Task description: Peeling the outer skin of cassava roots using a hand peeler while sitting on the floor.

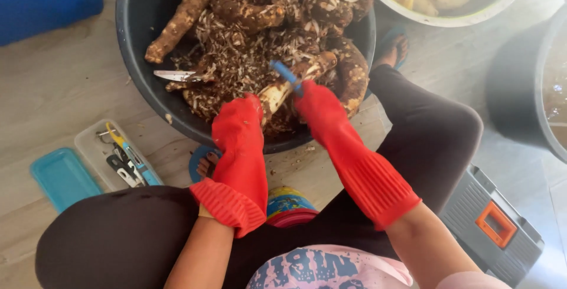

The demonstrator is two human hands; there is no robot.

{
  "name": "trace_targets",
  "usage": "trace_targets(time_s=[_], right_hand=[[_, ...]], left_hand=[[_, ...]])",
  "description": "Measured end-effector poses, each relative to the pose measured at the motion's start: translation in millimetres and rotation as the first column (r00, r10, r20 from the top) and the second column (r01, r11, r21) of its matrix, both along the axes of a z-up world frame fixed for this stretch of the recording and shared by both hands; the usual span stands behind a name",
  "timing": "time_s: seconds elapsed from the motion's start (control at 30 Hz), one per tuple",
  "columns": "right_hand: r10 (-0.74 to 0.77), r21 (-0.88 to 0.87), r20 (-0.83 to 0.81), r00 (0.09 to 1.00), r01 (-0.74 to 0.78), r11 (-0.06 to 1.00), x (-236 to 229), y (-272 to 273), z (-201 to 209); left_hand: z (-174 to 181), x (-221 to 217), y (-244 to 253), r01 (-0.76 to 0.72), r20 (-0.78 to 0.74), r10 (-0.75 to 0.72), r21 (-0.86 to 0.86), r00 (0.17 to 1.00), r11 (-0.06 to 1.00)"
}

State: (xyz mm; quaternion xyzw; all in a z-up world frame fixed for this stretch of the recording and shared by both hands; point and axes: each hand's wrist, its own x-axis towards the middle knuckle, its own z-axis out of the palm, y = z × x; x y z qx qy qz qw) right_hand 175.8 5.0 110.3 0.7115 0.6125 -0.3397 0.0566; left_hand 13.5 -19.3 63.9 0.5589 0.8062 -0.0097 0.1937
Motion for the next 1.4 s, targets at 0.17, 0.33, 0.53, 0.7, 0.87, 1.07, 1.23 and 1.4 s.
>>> trace_targets(time_s=[0.17,0.33,0.53,0.7,0.87,1.07,1.23,1.4], right_hand=[[0.030,-0.047,0.032,0.999,-0.029,0.999,-6.5,-1.7,-8.7],[-0.073,0.004,0.033,0.997,0.073,0.997,16.7,6.7,-38.7],[-0.037,-0.072,-0.048,0.998,0.034,0.997,-14.9,11.0,7.0],[-0.035,-0.116,-0.214,0.976,0.010,0.993,-27.3,18.6,-20.9],[-0.029,-0.168,-0.209,0.977,-0.006,0.986,-43.8,-3.4,-14.0],[0.035,-0.077,-0.154,0.987,-0.047,0.996,-41.1,0.4,-16.2],[-0.111,-0.099,-0.099,0.989,0.101,0.990,-12.8,25.2,-72.7],[0.011,-0.168,-0.180,0.984,-0.042,0.985,-50.5,1.0,16.6]], left_hand=[[41.6,1.3,7.6,-0.152,0.138,0.187,-0.236,0.973,0.960],[60.9,-2.0,3.4,-0.179,0.163,0.210,-0.188,0.964,0.966],[127.7,-40.4,-9.5,0.101,0.034,-0.095,-0.256,0.995,0.961],[119.5,-45.1,1.0,0.085,0.014,-0.085,-0.334,0.996,0.939],[45.1,-54.8,-21.3,0.154,0.042,-0.149,-0.344,0.988,0.926],[31.7,-47.3,-39.0,0.391,-0.326,-0.331,0.140,0.886,0.910],[47.8,-43.0,-38.3,0.468,-0.478,-0.300,0.285,0.826,0.836],[26.4,-42.3,-38.5,0.495,-0.548,-0.255,0.351,0.797,0.794]])
